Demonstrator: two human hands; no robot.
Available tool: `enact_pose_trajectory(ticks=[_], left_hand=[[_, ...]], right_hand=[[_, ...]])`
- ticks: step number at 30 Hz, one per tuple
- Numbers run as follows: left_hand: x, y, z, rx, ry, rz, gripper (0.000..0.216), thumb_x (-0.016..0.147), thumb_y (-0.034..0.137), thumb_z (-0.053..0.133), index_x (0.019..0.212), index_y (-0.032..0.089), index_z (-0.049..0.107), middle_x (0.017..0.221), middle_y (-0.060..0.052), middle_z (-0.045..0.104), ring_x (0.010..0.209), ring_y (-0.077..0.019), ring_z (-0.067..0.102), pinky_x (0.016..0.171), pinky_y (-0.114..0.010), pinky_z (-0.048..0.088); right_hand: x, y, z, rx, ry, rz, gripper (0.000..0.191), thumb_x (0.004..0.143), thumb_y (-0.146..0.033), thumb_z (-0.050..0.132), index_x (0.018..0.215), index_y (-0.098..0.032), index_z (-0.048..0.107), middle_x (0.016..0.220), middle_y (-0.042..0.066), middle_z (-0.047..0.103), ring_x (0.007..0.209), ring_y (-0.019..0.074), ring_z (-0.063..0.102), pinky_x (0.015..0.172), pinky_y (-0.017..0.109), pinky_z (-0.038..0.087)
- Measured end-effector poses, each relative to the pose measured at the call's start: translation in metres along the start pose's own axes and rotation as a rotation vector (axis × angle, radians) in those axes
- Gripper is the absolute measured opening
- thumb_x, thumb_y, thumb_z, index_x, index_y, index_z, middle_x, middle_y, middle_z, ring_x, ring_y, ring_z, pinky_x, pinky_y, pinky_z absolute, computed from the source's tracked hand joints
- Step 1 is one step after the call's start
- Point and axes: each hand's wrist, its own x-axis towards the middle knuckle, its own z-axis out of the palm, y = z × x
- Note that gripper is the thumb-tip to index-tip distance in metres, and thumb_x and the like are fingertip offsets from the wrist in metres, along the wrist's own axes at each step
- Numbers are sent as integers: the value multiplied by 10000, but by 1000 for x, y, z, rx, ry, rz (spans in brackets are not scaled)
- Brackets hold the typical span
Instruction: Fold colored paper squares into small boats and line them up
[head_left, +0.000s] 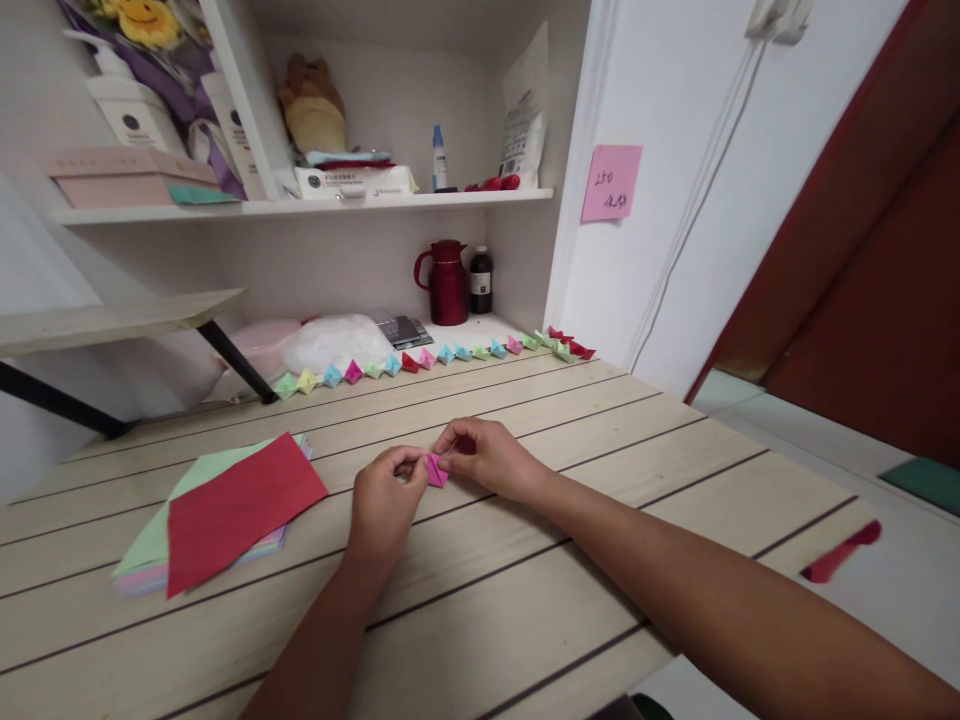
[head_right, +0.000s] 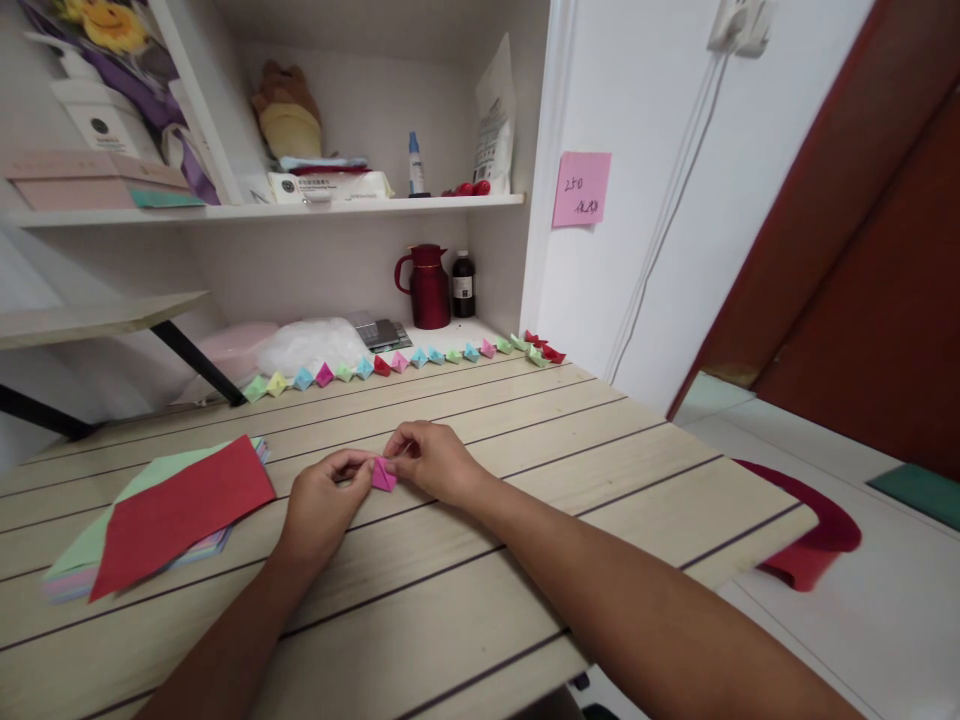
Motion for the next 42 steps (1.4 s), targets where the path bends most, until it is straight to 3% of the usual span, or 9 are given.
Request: enact_pose_trajectory(ticks=[8,13,27,34,37,40,42], left_hand=[[-3,0,-1,159,60,192,114,756,203,567,719,219,674,710,8,706,645,-147,647,652,-257,500],[-6,6,-1,219,65,235,114,753,171,574,682,225,645,693,12,674,662,-151,621,672,-268,488],[-5,6,3,205,75,235,88,720,155,563,670,218,597,669,13,667,624,-142,617,644,-257,481],[-1,2,1,142,152,72,45,719,195,577,685,214,599,654,8,670,598,-147,626,609,-256,486],[-1,2,0,139,157,87,40,726,198,582,693,216,597,667,8,670,608,-148,628,628,-260,489],[-3,5,1,164,121,162,59,740,191,580,691,223,590,687,9,673,622,-148,627,660,-270,494],[-4,7,1,204,106,194,75,741,172,575,688,224,587,690,7,668,633,-152,625,672,-278,491]], right_hand=[[-1,-3,0,-67,38,-115,58,744,-177,722,780,-176,677,797,5,638,714,123,564,672,238,436],[0,-5,-4,-132,51,-154,68,773,-119,671,733,-174,674,795,13,648,771,138,579,731,253,439],[-4,-14,-9,-240,-85,-248,125,819,-63,533,776,-168,583,883,42,585,851,158,550,776,269,422],[-1,-11,-11,-260,-62,-256,166,809,-24,498,777,-173,563,862,33,563,839,154,530,763,270,417],[0,-8,-9,-190,0,-201,83,815,-92,594,826,-173,608,891,30,594,837,146,559,769,272,433],[1,-4,-5,-129,37,-160,268,726,-185,756,974,-188,654,973,35,619,841,146,591,780,281,455],[1,-2,-3,-140,24,-164,259,704,-182,777,946,-194,686,956,33,630,837,149,599,775,279,461]])
